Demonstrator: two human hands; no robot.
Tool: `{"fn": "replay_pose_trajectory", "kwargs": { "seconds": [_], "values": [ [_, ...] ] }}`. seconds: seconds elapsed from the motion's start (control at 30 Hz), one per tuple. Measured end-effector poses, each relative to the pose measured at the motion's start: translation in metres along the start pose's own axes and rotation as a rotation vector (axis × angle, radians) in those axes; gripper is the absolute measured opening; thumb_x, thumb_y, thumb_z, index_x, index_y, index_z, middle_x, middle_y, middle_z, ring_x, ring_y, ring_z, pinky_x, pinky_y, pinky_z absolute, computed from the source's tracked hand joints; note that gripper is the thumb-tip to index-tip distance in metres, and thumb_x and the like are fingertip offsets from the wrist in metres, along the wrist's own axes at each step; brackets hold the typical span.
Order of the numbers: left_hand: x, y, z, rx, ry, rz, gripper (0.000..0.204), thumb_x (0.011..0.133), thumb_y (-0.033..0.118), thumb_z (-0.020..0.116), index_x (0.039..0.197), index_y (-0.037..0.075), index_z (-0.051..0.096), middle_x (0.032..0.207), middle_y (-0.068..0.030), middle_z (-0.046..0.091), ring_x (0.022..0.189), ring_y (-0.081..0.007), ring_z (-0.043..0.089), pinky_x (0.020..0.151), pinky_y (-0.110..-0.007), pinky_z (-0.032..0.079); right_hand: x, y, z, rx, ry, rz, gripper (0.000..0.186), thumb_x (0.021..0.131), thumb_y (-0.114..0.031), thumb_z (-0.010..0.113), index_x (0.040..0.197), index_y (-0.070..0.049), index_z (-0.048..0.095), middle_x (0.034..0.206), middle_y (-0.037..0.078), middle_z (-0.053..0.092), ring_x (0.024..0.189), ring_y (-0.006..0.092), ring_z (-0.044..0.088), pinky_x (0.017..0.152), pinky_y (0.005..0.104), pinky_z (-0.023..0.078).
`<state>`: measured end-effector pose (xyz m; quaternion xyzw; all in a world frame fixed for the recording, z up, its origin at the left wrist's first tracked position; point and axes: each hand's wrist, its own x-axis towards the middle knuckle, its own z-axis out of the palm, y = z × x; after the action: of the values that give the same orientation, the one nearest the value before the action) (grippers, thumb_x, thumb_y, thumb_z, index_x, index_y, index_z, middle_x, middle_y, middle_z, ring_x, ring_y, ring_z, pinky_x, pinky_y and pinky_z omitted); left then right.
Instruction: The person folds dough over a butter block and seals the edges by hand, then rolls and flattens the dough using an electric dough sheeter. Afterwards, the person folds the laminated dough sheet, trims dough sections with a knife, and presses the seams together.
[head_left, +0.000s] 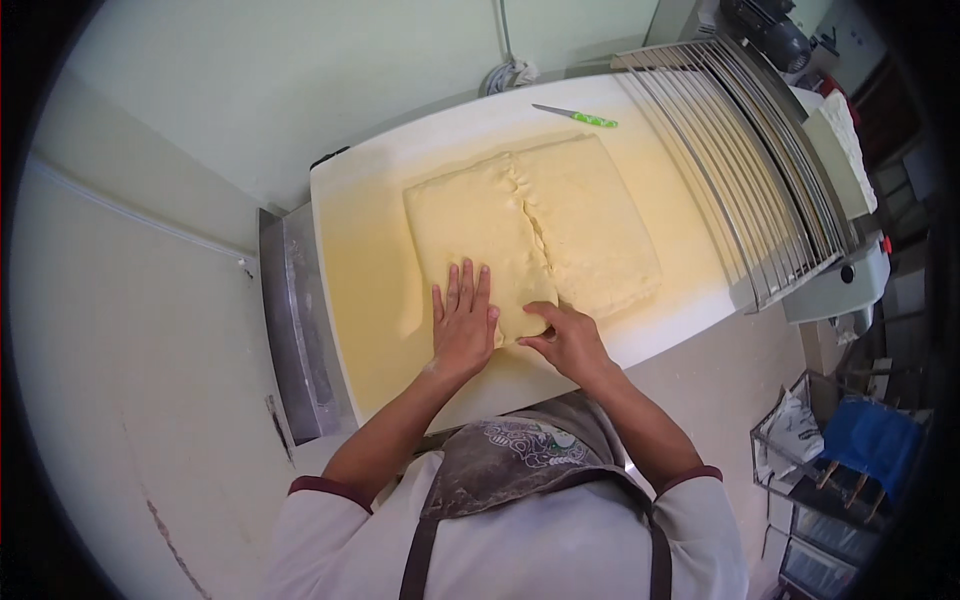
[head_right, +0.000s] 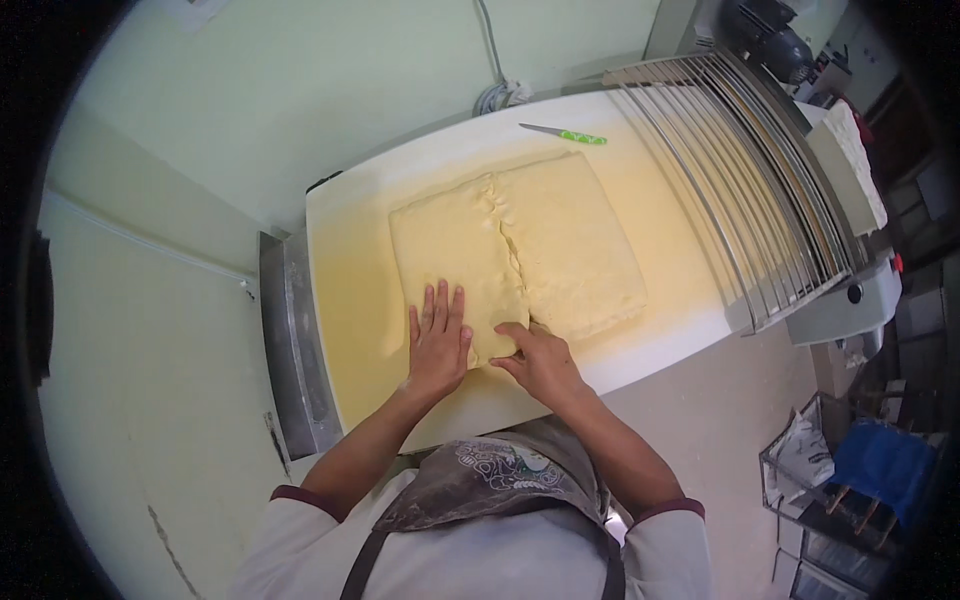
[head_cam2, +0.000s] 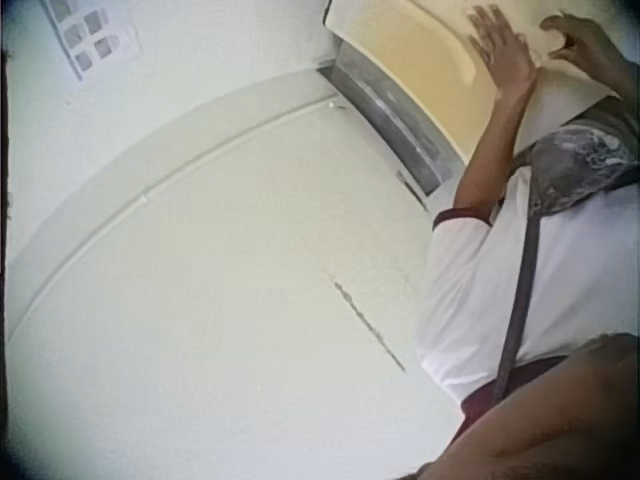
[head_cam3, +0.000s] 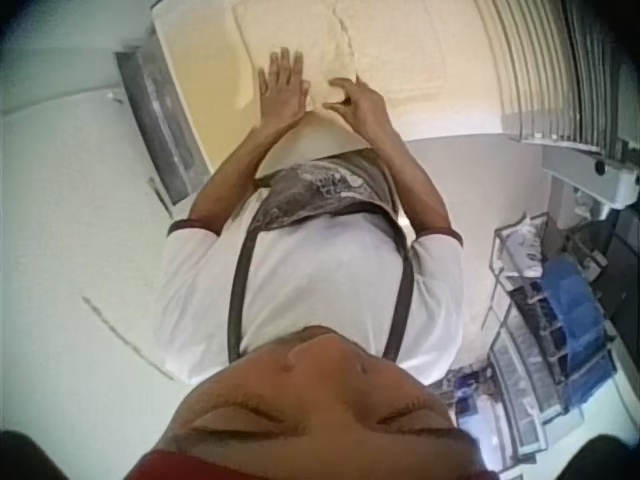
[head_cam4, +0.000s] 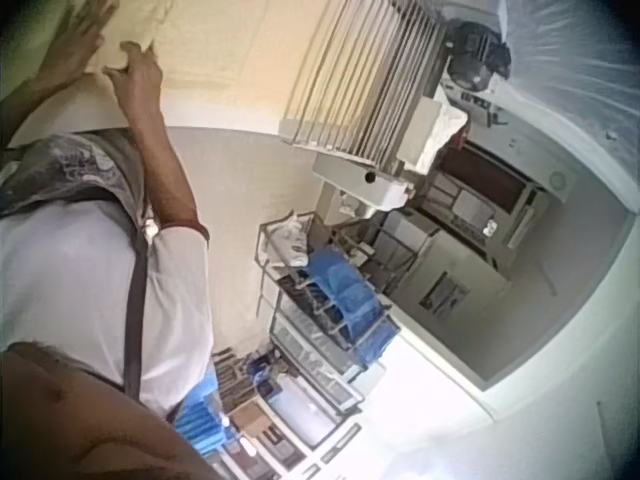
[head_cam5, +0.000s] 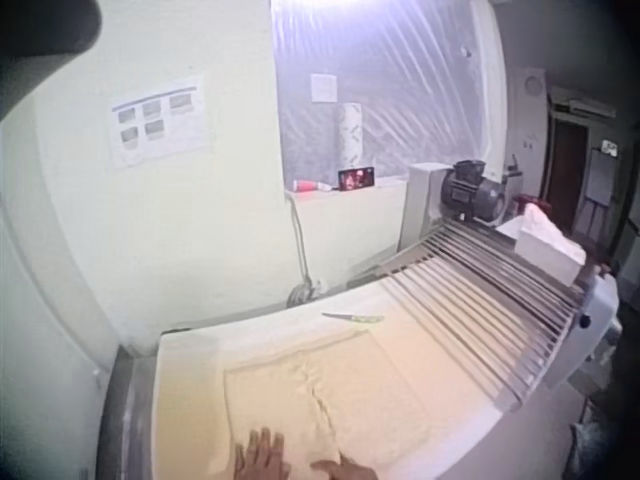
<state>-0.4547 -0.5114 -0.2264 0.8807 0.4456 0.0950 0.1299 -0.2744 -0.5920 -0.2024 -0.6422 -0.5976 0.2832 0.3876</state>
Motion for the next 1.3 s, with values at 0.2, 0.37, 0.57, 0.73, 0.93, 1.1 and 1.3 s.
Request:
{"fn": "replay_pose_trajectory", "kwargs": {
  "seconds": [0.2,0.37,0.57,0.73,0.93,1.1,1.3],
  "values": [
    [0.006,0.008,-0.009,-0.013,-0.114,0.196,0.057,0.100,0.030,0.037,0.153,0.014,0.025,0.160,-0.0147,0.016,0.148,-0.0352,0.011,0.117,-0.057,0.005,0.008,0.011,-0.018,-0.122,-0.137,-0.055,0.041,0.074,-0.024,0.081,0.109,-0.010,0.065,0.078,0.012,0.064,0.069,0.0297,0.066,0.064,0.0383,0.052],
    [0.010,0.012,-0.005,0.054,-0.067,0.214,0.056,0.100,0.030,0.039,0.153,0.018,0.026,0.160,-0.0117,0.019,0.148,-0.0313,0.015,0.118,-0.054,0.005,0.007,0.016,-0.027,-0.173,-0.130,-0.180,0.032,0.077,-0.018,0.078,0.107,-0.011,0.068,0.075,0.012,0.062,0.066,0.0300,0.063,0.060,0.0395,0.050],
    [0.014,0.015,-0.003,-0.020,-0.085,0.269,0.055,0.100,0.025,0.040,0.153,0.019,0.025,0.160,-0.0072,0.020,0.149,-0.0263,0.015,0.119,-0.055,0.005,0.014,0.023,-0.045,-0.277,-0.232,-0.165,0.024,0.078,-0.011,0.076,0.102,-0.010,0.070,0.075,0.013,0.062,0.066,0.0304,0.063,0.061,0.0382,0.051],
    [0.016,0.019,0.004,0.029,-0.100,0.312,0.056,0.099,0.023,0.043,0.153,0.019,0.027,0.160,-0.0031,0.023,0.149,-0.0230,0.016,0.119,-0.055,0.004,0.016,0.028,-0.050,-0.020,-0.296,-0.115,0.021,0.080,-0.010,0.074,0.101,-0.007,0.070,0.080,0.014,0.067,0.068,0.0298,0.064,0.062,0.0350,0.052],
    [0.008,0.026,-0.002,0.009,-0.070,0.327,0.053,0.097,0.020,0.048,0.149,0.018,0.036,0.157,-0.0045,0.029,0.147,-0.0234,0.022,0.118,-0.055,0.008,0.018,0.032,-0.059,-0.135,-0.333,-0.189,0.018,0.082,-0.009,0.072,0.100,-0.006,0.070,0.083,0.015,0.068,0.069,0.0297,0.065,0.064,0.0353,0.051],
    [-0.049,0.065,0.013,-0.643,0.180,-0.174,0.032,0.097,0.023,0.055,0.124,0.006,0.059,0.116,-0.0106,0.066,0.110,-0.0262,0.061,0.103,-0.043,0.042,0.014,0.042,-0.057,-0.124,-0.273,-0.192,0.017,0.082,-0.004,0.072,0.099,-0.003,0.071,0.085,0.014,0.070,0.067,0.0203,0.066,0.061,0.0298,0.051],
    [-0.019,0.111,0.078,-2.246,0.122,-0.736,0.029,0.096,0.028,0.063,0.103,0.000,0.059,0.095,-0.0092,0.065,0.092,-0.0184,0.064,0.086,-0.033,0.055,-0.007,0.064,-0.056,0.067,-0.276,-0.041,0.012,0.087,-0.007,0.068,0.097,-0.002,0.069,0.079,0.013,0.069,0.060,0.0198,0.065,0.057,0.0303,0.051]
  ]
}}
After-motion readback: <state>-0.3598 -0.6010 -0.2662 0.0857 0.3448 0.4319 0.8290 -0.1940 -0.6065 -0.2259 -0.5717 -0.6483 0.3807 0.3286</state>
